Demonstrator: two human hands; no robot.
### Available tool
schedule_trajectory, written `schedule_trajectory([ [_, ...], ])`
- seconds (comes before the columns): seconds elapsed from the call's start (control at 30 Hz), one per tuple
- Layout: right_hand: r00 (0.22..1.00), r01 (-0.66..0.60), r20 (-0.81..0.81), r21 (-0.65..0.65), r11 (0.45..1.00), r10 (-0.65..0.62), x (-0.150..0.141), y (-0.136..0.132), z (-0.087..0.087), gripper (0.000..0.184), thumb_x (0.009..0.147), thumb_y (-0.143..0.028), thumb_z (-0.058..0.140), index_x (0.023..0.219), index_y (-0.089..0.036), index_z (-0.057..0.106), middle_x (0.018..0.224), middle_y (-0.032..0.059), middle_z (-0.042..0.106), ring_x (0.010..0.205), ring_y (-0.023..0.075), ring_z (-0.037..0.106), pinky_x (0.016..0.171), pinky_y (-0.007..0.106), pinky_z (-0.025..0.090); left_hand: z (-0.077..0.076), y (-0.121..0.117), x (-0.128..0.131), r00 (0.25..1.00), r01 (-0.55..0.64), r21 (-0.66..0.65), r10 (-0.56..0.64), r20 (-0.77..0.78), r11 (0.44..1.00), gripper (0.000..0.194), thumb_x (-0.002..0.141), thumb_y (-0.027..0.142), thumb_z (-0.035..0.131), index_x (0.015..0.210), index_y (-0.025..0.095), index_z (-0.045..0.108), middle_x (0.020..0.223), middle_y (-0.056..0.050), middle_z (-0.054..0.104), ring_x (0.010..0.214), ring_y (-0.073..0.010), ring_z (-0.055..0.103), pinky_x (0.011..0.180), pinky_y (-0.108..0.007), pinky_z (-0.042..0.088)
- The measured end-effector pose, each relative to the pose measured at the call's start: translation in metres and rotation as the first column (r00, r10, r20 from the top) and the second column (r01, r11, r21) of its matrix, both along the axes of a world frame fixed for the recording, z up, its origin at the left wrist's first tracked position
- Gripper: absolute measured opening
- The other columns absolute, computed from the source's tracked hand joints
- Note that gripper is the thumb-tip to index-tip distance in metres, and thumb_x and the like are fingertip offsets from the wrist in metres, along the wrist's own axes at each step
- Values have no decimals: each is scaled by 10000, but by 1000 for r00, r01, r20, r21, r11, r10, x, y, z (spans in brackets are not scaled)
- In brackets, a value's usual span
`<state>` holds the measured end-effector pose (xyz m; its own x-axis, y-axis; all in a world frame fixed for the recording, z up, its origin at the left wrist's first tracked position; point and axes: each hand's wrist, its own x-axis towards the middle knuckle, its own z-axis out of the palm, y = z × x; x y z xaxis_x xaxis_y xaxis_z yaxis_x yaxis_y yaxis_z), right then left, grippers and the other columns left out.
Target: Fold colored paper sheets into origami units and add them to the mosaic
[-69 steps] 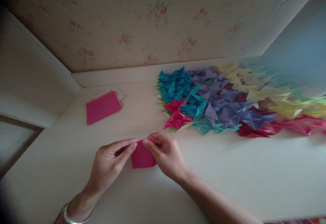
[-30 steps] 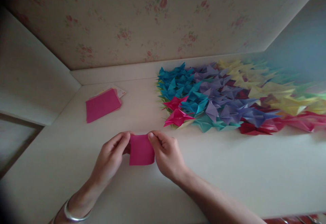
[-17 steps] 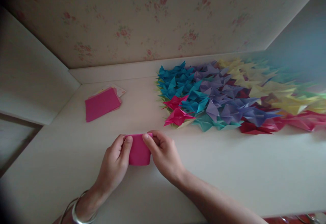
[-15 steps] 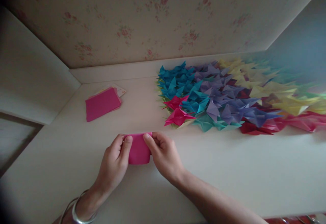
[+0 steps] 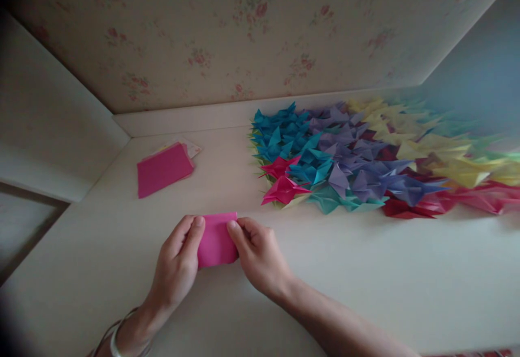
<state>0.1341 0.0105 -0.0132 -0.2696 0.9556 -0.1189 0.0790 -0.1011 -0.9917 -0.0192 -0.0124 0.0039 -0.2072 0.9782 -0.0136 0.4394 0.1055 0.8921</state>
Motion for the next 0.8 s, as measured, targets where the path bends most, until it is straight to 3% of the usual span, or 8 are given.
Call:
schedule_trajectory([
  [0.13, 999, 29, -14, 18, 999, -29, 0, -1, 1, 399, 985, -464, 502, 712, -176, 543, 599, -42, 432, 532, 102, 378, 466, 219, 286, 0, 0, 1, 999, -14, -9, 14, 40, 1000, 374, 1001, 450, 423, 707, 224, 476, 576, 62, 450, 524, -126, 419, 488, -223, 332],
  [0.27, 994, -31, -110, -108, 994, 19, -1, -1, 5, 422, 973, -519, 499, 771, -164, 601, 584, -4, 595, 516, 124, 558, 481, 208, 413, 3, 2, 1, 998, -46, 8, 45, 52, 999, 372, 997, 462, 433, 716, 224, 484, 583, 58, 469, 522, -129, 434, 484, -223, 342],
  [0.37, 989, -89, -132, -173, 981, 67, -2, -1, 8, 467, 954, -576, 491, 764, -164, 601, 568, 11, 638, 519, 143, 635, 507, 221, 489, 5, 5, -1, 996, -84, 39, 83, 42, 996, 365, 998, 456, 443, 718, 224, 481, 591, 57, 473, 526, -127, 439, 489, -222, 348],
  [0.53, 995, -42, -99, -174, 984, 25, -1, -2, 9, 465, 915, -600, 538, 748, -169, 590, 541, -19, 602, 434, 113, 591, 418, 189, 435, 5, 5, -2, 994, -88, 32, 86, 73, 996, 350, 1003, 461, 434, 756, 223, 502, 601, 56, 476, 517, -124, 434, 469, -217, 340],
  [0.67, 983, -114, -165, -169, 979, 86, -1, -3, 9, 406, 927, -547, 560, 862, -153, 632, 596, -4, 632, 501, 119, 615, 494, 207, 479, 4, 5, -3, 989, -130, 40, 126, 80, 991, 338, 995, 473, 443, 781, 222, 516, 601, 56, 488, 509, -122, 446, 460, -213, 352],
  [0.8, 987, -116, -120, -105, 988, 104, 3, -2, 8, 344, 965, -452, 527, 783, -168, 595, 595, -10, 606, 506, 112, 585, 499, 206, 452, 3, 6, -9, 995, -103, 63, 101, 27, 993, 287, 990, 442, 461, 864, 214, 583, 651, 34, 577, 550, -133, 531, 493, -211, 418],
])
